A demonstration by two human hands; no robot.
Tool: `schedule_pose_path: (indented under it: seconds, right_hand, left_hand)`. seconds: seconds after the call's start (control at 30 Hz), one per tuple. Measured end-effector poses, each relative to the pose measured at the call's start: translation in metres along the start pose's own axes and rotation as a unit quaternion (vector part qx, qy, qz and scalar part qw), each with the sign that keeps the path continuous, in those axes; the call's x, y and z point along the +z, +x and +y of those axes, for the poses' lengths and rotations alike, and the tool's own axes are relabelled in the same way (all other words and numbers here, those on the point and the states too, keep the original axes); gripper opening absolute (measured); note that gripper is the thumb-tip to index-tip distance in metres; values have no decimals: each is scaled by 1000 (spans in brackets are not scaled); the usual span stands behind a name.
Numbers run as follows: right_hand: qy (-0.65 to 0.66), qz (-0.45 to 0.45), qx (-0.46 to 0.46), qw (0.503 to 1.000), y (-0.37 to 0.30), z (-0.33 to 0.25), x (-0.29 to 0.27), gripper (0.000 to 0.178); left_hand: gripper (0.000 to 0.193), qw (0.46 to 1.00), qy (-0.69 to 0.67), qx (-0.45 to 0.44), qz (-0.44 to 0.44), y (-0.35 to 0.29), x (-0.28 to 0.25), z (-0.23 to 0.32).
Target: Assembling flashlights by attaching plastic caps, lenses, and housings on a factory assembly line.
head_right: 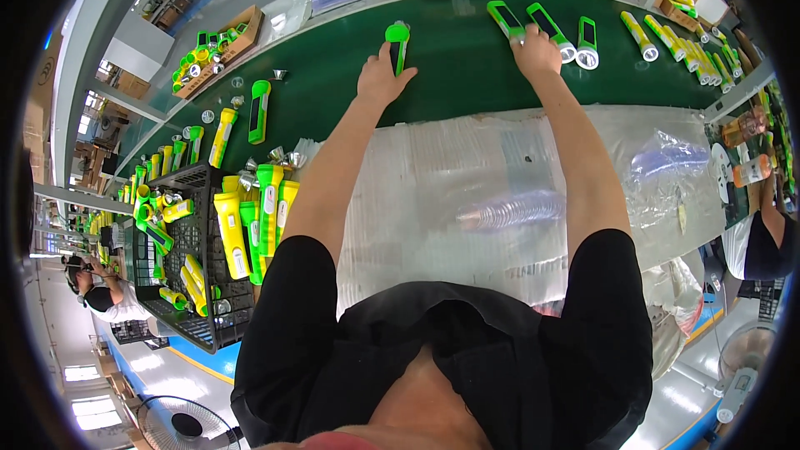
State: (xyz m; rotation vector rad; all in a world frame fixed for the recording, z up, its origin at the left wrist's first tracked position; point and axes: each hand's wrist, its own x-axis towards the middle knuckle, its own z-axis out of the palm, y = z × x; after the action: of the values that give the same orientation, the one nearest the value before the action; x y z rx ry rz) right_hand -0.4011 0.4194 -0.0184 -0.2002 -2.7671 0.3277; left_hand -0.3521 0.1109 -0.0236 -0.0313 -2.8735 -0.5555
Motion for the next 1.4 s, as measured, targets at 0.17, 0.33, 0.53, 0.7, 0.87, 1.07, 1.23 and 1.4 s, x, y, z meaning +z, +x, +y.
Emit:
schedule_pose_path:
  seconds: [0.17,0.33,0.53,0.7,0.87,1.07,1.23,1.4]
  right_hand:
    - [188,85,-196,959,-60,-54,-28,46]
    - [681,-267,67,678,-160,-103,-85,59]
    - [776,-392,11,494,-275,-100,-132,42]
    - [745,-447,-14,495,-330,-96,-140,45]
    - [694,-441,-29,568,-355,-90,-159,52]
    - [679,-434,-73,587,-360,-82,-167,49]
    - [717,-416,39,558,-372,-67,-154,54]
    - [776,-307,106,540,-362,-47,-157,43]
  left_hand:
    - [79,975,-211,29,58,-40,-4,9]
    - [85,900,-423,96,-35,-172,-49,58]
    - [74,603,-751,-17,-270,-213,-70,25]
    - [71,593,-789,-88,-132,-252,-92,62]
    - [36,860,-479,155,-85,-276,-124,48]
    - [41,862,-291,398,-118,-282,-140,57]
    - [48,849,-245,464,-57,-280,-105,74]
    - [43,862,-476,173,-19,-263,-52,84]
